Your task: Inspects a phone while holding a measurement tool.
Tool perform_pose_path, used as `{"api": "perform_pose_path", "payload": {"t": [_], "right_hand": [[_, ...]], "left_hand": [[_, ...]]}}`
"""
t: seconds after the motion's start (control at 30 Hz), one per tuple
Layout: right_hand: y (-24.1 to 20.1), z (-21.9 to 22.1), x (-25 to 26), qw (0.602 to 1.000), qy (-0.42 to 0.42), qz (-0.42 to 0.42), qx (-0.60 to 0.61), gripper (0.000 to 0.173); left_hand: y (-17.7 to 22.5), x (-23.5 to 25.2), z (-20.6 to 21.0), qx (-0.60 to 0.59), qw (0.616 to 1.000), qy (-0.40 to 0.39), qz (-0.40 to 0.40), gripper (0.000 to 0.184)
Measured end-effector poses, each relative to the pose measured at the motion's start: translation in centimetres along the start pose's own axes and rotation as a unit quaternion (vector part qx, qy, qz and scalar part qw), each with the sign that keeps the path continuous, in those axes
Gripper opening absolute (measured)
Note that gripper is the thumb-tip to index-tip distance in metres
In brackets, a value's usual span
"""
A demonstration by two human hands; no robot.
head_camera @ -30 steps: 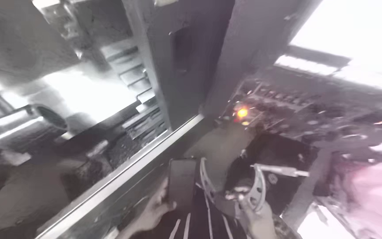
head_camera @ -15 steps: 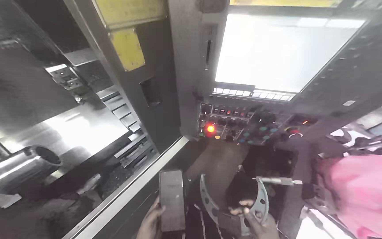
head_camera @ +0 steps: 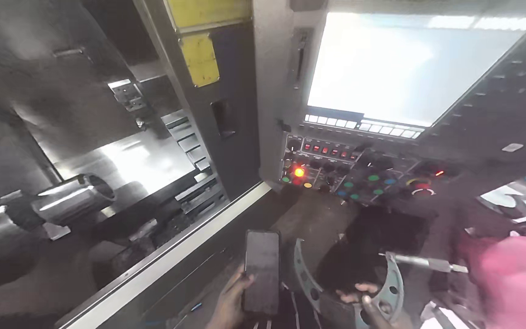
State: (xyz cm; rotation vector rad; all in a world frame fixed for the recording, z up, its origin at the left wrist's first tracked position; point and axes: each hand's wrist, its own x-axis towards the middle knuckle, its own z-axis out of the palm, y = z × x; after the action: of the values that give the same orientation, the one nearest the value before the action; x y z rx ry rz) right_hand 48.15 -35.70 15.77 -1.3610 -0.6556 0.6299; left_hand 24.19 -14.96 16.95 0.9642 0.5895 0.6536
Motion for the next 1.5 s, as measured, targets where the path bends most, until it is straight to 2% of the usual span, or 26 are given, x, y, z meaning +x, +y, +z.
{"api": "perform_pose_path", "payload": {"t": [0.2,0.33,0.53,0.67,0.73,0.87,0.9,0.97,1.07,1.1,1.2,1.37,1.5], "right_hand": [[0.0,-0.6,-0.3,0.999,-0.007,0.042,-0.006,0.024],[0.1,0.0,-0.1,0.999,-0.013,0.035,-0.001,0.024],[0.7,4.5,0.0,0.998,0.042,0.033,0.027,0.024],[0.2,7.3,-0.4,0.994,0.087,0.058,0.000,0.022],[0.2,7.9,-0.3,0.995,0.090,0.044,-0.003,0.019],[0.6,9.0,-1.0,0.997,0.080,0.011,-0.004,0.018],[0.7,9.2,-1.0,0.997,0.080,0.002,-0.009,0.018],[1.2,9.2,-1.5,0.997,0.077,-0.011,-0.015,0.020],[1.7,9.4,-2.4,0.995,0.096,-0.020,0.005,0.021],[1.8,9.5,-2.7,0.995,0.100,-0.023,0.010,0.021],[2.1,10.1,-3.0,0.993,0.109,-0.032,0.011,0.022],[1.9,11.1,-3.9,0.990,0.141,-0.019,0.014,0.020],[1.9,11.2,-4.5,0.988,0.152,-0.012,-0.002,0.021]], "left_hand": [[-1.1,0.0,0.8,-0.023,0.999,0.024,-0.039,0.042],[-0.2,0.2,0.8,0.013,0.998,0.030,-0.050,0.039],[2.4,1.8,-1.7,0.076,0.995,0.026,-0.051,0.041],[3.8,3.2,-3.4,0.057,0.997,-0.026,-0.038,0.042],[4.1,4.0,-3.8,0.036,0.997,-0.057,-0.039,0.043],[3.5,5.1,-5.7,0.118,0.984,-0.131,-0.022,0.042],[3.8,5.3,-5.8,0.150,0.980,-0.132,-0.026,0.039],[4.6,6.0,-5.1,0.151,0.977,-0.120,-0.095,0.032],[3.4,6.7,-6.8,0.090,0.969,-0.211,-0.096,0.034],[3.5,6.7,-6.6,0.067,0.967,-0.220,-0.107,0.034],[4.4,7.1,-6.0,0.075,0.964,-0.219,-0.132,0.038],[5.0,7.2,-5.6,0.142,0.957,-0.199,-0.157,0.029],[4.5,7.0,-5.7,0.159,0.961,-0.185,-0.129,0.030]]}}
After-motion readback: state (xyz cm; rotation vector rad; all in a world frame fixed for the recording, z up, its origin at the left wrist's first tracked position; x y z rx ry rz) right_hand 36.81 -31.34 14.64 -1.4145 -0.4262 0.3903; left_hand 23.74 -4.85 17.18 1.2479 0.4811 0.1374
